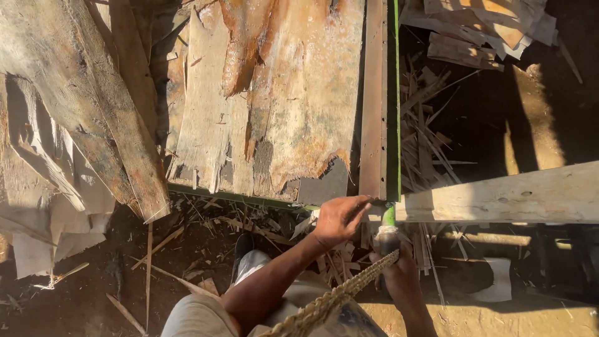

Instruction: Processing thin wood veneer sheets using a large manual cutting blade.

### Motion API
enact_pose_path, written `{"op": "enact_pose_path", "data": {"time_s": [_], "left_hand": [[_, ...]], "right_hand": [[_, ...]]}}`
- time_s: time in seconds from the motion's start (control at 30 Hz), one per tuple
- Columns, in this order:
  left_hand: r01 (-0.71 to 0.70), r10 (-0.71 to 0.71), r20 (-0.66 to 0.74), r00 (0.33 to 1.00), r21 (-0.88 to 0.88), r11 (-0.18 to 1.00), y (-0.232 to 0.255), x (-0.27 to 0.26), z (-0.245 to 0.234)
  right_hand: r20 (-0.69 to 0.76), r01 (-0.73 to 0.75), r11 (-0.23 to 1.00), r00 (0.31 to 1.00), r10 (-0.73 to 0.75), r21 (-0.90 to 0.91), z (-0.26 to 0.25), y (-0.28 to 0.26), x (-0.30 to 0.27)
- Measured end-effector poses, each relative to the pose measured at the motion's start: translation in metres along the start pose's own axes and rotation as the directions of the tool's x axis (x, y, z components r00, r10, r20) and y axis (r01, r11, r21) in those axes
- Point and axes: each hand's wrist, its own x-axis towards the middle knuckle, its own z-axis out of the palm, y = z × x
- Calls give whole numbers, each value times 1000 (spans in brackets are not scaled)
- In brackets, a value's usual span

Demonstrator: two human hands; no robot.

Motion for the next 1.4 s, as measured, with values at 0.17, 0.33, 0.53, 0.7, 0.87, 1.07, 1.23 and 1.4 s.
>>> {"op": "enact_pose_path", "data": {"time_s": [0.17, 0.33, 0.53, 0.7, 0.87, 1.07, 1.23, 1.4], "left_hand": [[583, -432, -392, 812, 540, 607, -159, -21, -73], [699, -625, -383, 680, 597, 394, -180, -5, -79], [731, -639, -417, 647, 577, 364, -183, -1, -69], [707, -561, -454, 692, 584, 399, -193, 4, -67], [778, -640, -477, 602, 532, 335, -175, 16, -75], [764, -666, -427, 611, 540, 355, -175, 15, -81], [736, -686, -382, 619, 588, 336, -182, 4, -86], [736, -684, -391, 616, 595, 323, -204, 20, -87]], "right_hand": [[50, 59, 996, 997, -62, 71, -22, -8, -6], [-8, 0, 995, 1000, -1, -95, -14, -24, -10], [-81, 39, 971, 995, -60, -236, 24, 71, 21], [-52, 26, 982, 998, -36, -186, 17, 72, 23], [26, -59, 982, 998, 64, -177, -14, -21, -4], [-60, -10, 994, 998, 3, -110, 7, 9, 2], [59, 91, 948, 995, -77, -304, 66, 189, 76], [102, 6, 995, 995, 5, -101, 40, 116, 53]]}}
